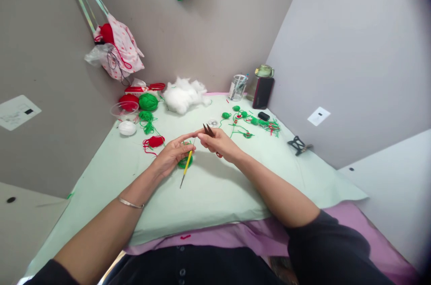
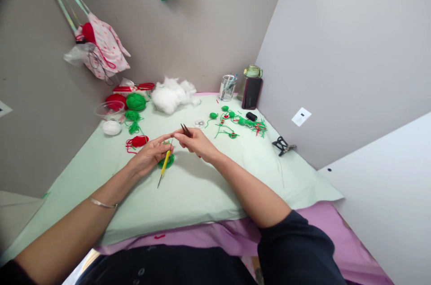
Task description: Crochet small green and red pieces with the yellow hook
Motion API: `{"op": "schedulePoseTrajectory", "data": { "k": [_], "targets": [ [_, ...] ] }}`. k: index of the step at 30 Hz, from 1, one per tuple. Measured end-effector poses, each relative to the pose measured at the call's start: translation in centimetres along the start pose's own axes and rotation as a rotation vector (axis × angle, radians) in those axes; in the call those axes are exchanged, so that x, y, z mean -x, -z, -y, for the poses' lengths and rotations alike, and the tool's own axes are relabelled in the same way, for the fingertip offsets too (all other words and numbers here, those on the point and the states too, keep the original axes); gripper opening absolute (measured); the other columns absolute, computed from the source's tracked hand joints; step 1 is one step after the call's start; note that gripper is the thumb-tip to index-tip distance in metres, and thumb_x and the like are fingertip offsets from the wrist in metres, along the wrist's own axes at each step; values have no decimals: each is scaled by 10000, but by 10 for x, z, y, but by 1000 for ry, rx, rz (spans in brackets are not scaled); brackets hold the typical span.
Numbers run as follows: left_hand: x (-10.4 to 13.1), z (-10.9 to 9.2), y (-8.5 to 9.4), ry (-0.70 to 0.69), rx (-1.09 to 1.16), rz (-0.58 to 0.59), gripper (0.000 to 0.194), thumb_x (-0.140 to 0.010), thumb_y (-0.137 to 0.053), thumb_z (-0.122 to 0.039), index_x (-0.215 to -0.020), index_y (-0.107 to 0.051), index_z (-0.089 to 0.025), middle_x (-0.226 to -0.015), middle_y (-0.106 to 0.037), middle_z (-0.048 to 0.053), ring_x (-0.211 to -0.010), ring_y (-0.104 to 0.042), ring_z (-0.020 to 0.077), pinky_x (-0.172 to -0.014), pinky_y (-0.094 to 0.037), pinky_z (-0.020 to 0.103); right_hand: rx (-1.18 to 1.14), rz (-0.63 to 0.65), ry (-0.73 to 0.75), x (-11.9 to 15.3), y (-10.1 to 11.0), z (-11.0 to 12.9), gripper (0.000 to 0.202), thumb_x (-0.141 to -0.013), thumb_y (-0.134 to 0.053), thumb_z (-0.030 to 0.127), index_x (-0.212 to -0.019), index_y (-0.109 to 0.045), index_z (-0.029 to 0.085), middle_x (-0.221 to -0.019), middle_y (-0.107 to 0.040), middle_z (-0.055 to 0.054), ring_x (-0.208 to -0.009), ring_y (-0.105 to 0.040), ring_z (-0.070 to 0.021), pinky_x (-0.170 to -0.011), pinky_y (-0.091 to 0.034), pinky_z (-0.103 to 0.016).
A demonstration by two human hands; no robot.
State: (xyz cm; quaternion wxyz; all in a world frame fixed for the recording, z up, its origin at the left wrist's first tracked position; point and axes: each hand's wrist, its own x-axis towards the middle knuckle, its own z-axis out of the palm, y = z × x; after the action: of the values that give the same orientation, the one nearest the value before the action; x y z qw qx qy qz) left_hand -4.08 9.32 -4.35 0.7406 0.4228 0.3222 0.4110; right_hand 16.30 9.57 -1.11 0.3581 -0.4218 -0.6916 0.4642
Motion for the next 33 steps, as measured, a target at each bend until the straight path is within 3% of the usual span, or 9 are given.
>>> {"op": "schedulePoseTrajectory", "data": {
  "k": [3, 7, 12, 18, 22, 28, 33],
  "targets": [
    [1, 0, -3, 6, -21, 4, 668, -710, -935, -263, -1337, -719, -188, -771, -746, 18, -648, -667, 105, -606, -478, 191, -229, 9, -94, -3, -3, -4, 523, -916, -544, 643, -1050, -703, 164, -693, -527, 43, -456, -234, -56, -432, -172, -252],
    [2, -1, -6, -3, -38, -22, 662, -707, -933, -297, -1320, -721, -168, -757, -739, 18, -615, -639, 98, -585, -465, 196, -273, 1, -106, -9, 2, -12, 487, -828, -646, 631, -986, -683, 172, -766, -586, 25, -466, -212, -41, -439, -166, -253],
    [0, 2, -7, -96, -55, -149, 618, -691, -937, -298, -1245, -713, -141, -807, -753, 24, -699, -677, 123, -644, -506, 218, -244, 46, -118, -7, 4, -13, 452, -761, -751, 590, -931, -654, 183, -797, -655, 19, -472, -310, -42, -429, -225, -235],
    [-4, 9, -9, -235, -55, -294, 667, -632, -952, -326, -1216, -679, -153, -770, -705, -36, -728, -694, 128, -708, -526, 233, -165, 116, -144, -3, -19, -9, 373, -640, -879, 401, -793, -621, 178, -633, -598, 69, -498, -407, -60, -441, -296, -206],
    [-5, 11, -7, -244, -69, -332, 633, -631, -950, -311, -1186, -694, -146, -763, -706, -32, -700, -682, 116, -710, -525, 234, -149, 70, -155, -4, -27, -12, 239, -717, -769, 354, -747, -620, 169, -618, -633, 32, -522, -463, -83, -472, -330, -215],
    [-5, 10, -6, -194, -69, -313, 628, -611, -963, -298, -1163, -710, -136, -801, -740, 10, -782, -714, 151, -789, -558, 275, -127, -191, -121, -9, -10, -16, 194, -821, -598, 383, -874, -552, 202, -690, -635, 22, -534, -443, -95, -462, -313, -221],
    [-2, 10, -10, -163, -90, -282, 624, -608, -968, -330, -1149, -724, -137, -809, -746, 21, -758, -701, 151, -771, -545, 278, -52, -149, -30, -9, -2, -14, 328, -821, -648, 494, -944, -621, 191, -647, -516, 66, -568, -402, -101, -529, -322, -240]
  ]
}}
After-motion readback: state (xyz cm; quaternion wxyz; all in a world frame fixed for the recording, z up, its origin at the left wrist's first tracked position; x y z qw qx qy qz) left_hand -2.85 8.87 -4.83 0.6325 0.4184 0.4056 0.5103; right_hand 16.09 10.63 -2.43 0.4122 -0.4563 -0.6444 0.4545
